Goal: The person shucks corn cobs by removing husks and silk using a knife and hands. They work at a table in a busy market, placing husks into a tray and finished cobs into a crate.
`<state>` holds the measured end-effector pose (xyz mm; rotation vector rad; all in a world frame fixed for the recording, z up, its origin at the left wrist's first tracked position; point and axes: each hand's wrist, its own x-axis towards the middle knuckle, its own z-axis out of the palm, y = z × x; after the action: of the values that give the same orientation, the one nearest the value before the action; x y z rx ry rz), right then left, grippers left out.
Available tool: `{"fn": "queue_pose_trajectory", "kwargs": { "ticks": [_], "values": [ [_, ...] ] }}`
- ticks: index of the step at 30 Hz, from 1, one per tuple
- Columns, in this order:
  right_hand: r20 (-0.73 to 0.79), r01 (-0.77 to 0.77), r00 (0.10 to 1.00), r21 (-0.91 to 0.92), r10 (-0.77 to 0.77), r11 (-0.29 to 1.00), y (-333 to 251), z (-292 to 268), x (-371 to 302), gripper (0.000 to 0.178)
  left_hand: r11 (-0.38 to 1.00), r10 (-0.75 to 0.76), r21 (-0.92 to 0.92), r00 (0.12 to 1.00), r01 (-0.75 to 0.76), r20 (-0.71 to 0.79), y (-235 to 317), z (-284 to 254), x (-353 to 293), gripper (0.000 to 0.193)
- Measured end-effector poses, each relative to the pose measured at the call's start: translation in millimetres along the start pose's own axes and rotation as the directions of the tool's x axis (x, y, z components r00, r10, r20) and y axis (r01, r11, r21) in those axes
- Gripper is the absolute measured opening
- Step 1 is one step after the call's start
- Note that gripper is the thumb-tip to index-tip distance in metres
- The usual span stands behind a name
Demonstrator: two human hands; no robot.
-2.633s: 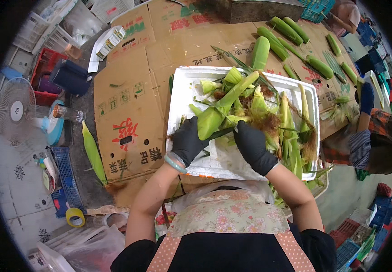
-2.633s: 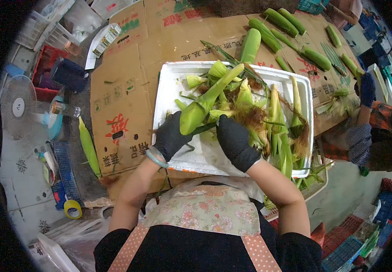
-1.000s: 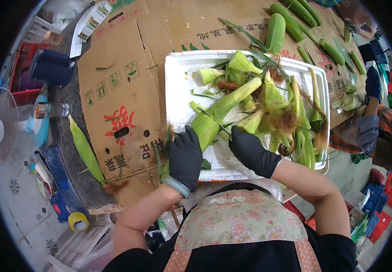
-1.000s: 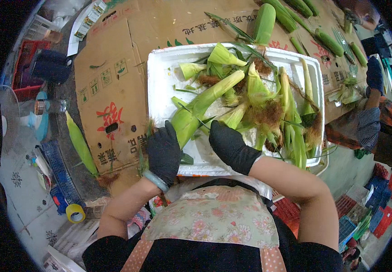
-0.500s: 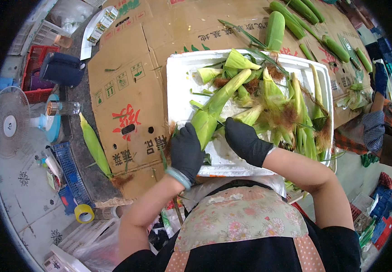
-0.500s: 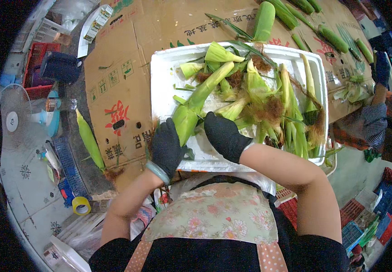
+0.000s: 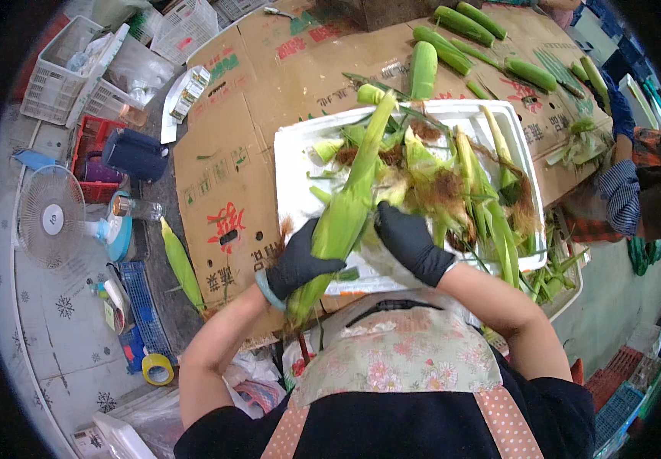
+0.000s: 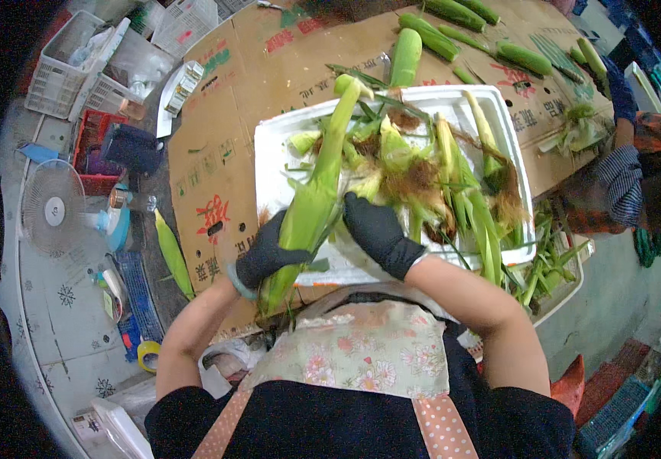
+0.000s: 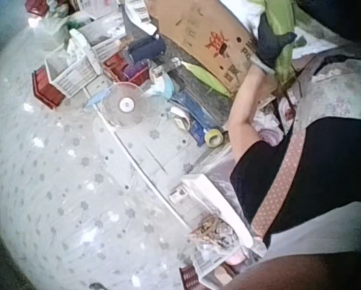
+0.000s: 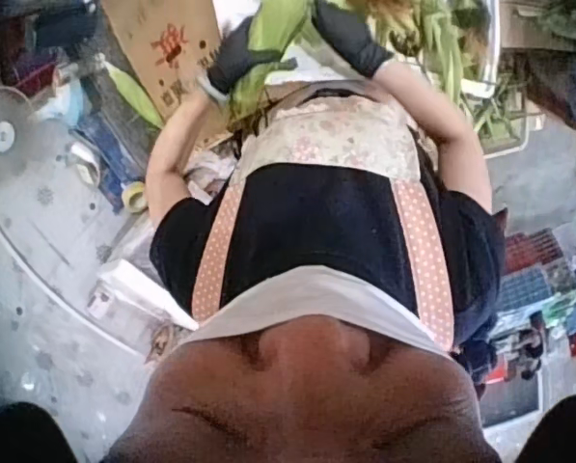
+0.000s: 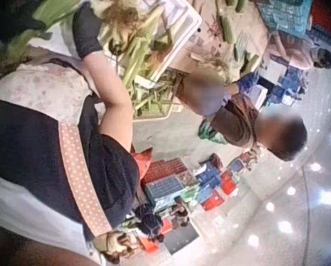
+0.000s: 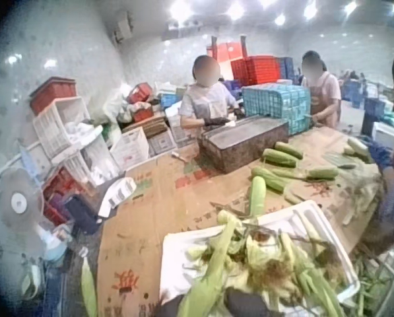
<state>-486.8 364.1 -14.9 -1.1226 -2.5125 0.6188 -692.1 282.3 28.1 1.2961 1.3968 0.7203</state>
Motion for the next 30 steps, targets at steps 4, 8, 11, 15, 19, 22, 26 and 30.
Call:
{"fn": "queue_pose_trajectory", "kwargs": {
  "ticks": [4, 8, 11, 15, 19, 22, 26, 30],
  "values": [
    [-0.141, -0.007, 0.99, -0.07, -0.003, 0.998, 21.3, -31.1, -15.2, 0.012, 0.993, 0.081, -0.088, 0.993, -0.073, 0.084, 38.2, 17.9, 11.3, 0.082],
    [-0.181, -0.099, 0.978, 0.018, 0.101, 0.995, 26.2, -48.8, -37.4, 0.015, 0.995, 0.102, 0.0, 0.978, -0.104, 0.181, 57.8, 29.4, 22.5, 0.085],
    [-0.232, -0.152, 0.961, 0.005, 0.149, 0.988, 40.3, -38.7, -49.3, 0.015, 0.993, 0.081, -0.108, 0.963, -0.055, 0.257, 52.5, 42.9, 31.0, 0.085],
    [-0.279, -0.152, 0.95, -0.035, 0.136, 0.988, 48.2, -35.8, -52.7, 0.015, 0.989, 0.099, -0.131, 0.953, -0.063, 0.285, 49.5, 45.3, 38.9, 0.084],
    [-0.286, -0.189, 0.944, -0.061, 0.164, 0.98, 47.8, -35.8, -46.1, 0.016, 0.976, 0.138, 0.142, 0.977, -0.162, 0.165, 65.8, 40.4, 37.4, 0.081],
    [-0.239, -0.295, 0.931, -0.053, 0.274, 0.954, 31.5, -33.3, -33.1, 0.018, 0.961, 0.17, 0.201, 0.979, -0.19, 0.111, 58.0, 32.2, 42.6, 0.075],
    [-0.254, -0.191, 0.953, -0.083, 0.165, 0.978, 47.2, -29.7, -19.9, 0.019, 0.981, 0.134, -0.164, 0.966, -0.099, 0.222, 39.5, 25.0, 51.5, 0.075],
    [-0.183, -0.201, 0.965, -0.048, 0.189, 0.978, 46.3, -39.1, -23.4, 0.019, 0.98, 0.145, -0.175, 0.948, -0.098, 0.284, 37.2, 24.0, 55.2, 0.078]
  ]
}}
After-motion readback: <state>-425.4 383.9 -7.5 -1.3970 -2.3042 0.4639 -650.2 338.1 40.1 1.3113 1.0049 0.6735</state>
